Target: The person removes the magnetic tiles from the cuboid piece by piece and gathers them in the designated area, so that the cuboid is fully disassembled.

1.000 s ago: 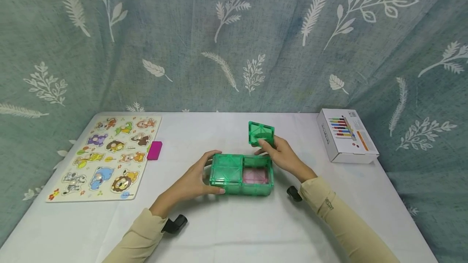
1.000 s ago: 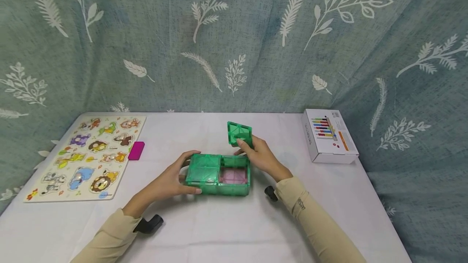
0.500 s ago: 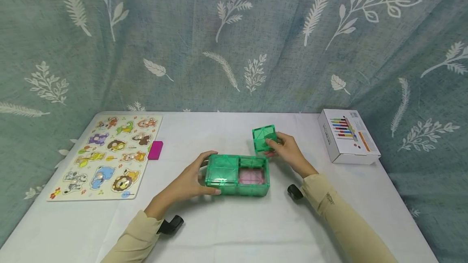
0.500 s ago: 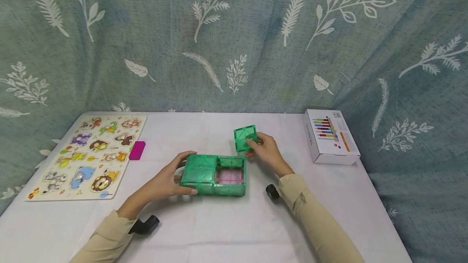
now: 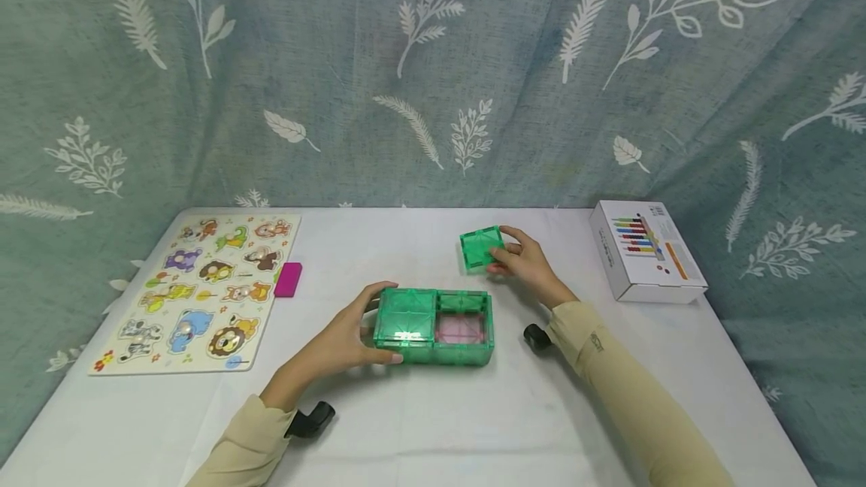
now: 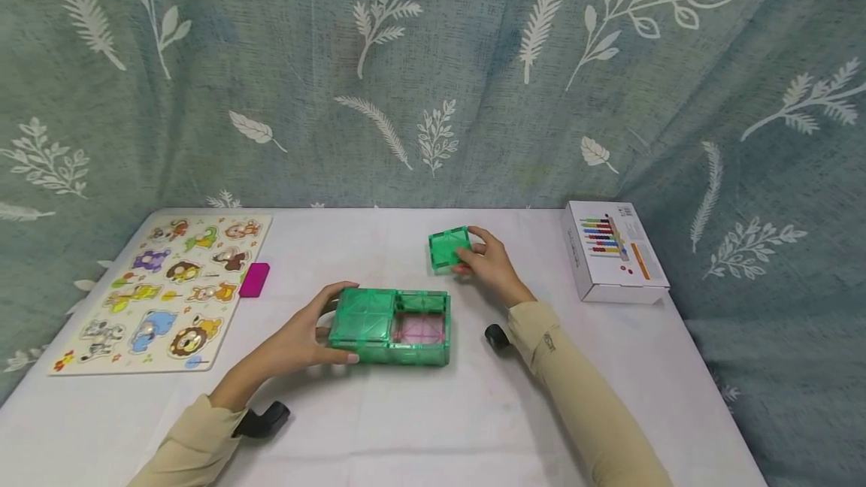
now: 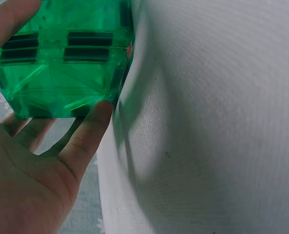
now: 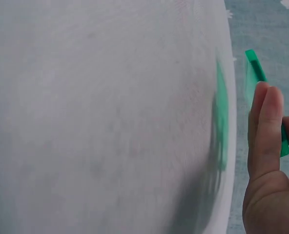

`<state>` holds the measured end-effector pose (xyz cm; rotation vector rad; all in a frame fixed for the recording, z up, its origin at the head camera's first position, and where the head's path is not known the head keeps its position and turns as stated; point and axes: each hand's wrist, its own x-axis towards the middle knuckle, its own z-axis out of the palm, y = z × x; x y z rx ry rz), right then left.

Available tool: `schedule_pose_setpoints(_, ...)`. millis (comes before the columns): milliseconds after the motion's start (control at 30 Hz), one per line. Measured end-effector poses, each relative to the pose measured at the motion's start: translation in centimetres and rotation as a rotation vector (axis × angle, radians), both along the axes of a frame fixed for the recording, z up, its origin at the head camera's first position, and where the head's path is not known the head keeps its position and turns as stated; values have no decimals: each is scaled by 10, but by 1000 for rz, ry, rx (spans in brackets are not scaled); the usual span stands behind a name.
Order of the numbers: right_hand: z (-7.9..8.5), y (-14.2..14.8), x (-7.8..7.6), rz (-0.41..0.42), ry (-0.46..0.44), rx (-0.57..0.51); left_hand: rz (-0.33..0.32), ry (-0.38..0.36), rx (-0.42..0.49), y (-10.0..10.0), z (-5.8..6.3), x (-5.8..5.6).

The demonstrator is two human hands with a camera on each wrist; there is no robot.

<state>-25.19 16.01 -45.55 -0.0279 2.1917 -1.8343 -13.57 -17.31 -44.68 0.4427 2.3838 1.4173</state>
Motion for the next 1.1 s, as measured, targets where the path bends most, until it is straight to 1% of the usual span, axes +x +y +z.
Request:
schedule_pose_setpoints(100,-2,-6,-5,-10,-2,3,0,3,6,0,1,1)
schedule_pose_setpoints(200,-4,-12,-9,-37,9,14,3,3,8,-1,1,1)
schedule_pose_setpoints(267,-5,-17,-13,-55,23,47,4,4,5,-1,1,1)
schedule_pose_setpoints(367,-6,-24,-18,-86,40,127,5,8,4,-2,1,1)
schedule_pose_setpoints(433,-6,-28,-21,-115,41,170,6,6,5,-3,1,2)
schedule_pose_setpoints(533,-7,-34,-25,-151,26,207,12,-4,6,-5,1,4)
schedule_pose_setpoints(700,-6,-43,-29,-190,-19,194,25,-31,10,-9,1,7)
schedule_pose_setpoints(933,-6,-52,-36,-205,-23,165,41,-43,7,-13,2,9)
schedule_pose_setpoints(1100,-8,-54,-39,-219,-29,164,28,-44,2,-15,4,8)
